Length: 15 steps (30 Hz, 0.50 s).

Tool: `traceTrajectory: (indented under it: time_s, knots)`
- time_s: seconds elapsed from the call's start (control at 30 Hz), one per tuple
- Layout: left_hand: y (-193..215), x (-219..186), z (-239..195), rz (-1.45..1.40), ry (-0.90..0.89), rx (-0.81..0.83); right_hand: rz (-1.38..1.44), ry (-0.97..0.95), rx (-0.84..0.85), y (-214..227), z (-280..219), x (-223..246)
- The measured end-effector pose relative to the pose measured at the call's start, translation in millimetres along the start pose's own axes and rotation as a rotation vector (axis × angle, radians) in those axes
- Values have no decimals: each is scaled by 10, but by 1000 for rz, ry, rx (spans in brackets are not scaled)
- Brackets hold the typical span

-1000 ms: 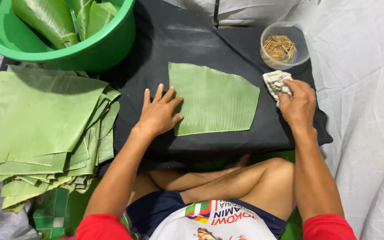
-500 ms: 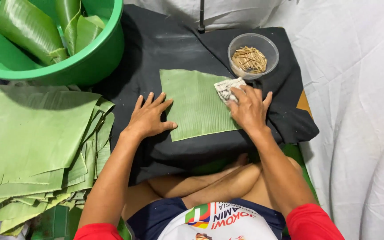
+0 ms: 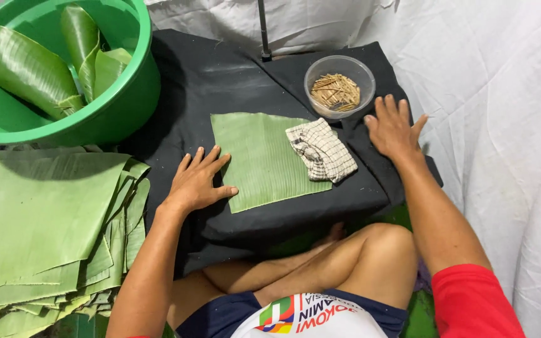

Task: A person cleans individual banana leaves with a cloth and rolls them into cone shapes.

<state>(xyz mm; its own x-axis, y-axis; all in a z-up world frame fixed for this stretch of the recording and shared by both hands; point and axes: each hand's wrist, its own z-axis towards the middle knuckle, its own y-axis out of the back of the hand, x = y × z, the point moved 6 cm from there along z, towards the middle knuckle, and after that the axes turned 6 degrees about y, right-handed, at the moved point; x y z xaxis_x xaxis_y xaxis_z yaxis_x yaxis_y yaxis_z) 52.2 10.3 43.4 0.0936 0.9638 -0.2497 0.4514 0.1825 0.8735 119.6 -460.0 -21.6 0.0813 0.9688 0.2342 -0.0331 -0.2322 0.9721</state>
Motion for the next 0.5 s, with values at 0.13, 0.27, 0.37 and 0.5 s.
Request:
traceTrajectory:
  time_s: [0.13, 0.27, 0.37, 0.5]
  knots:
    - [-44, 37, 37, 5, -3, -9, -17, -27, 38, -3, 276, -383]
    - [-43, 23, 35, 14, -4, -9, 1, -8, -68, 112, 446, -607]
    - [-38, 38, 28, 10, 3, -14, 107, 66, -444, 287, 535, -517]
    - [-37, 33, 44, 2, -1, -9, 357, 101, -652, 419, 568, -197]
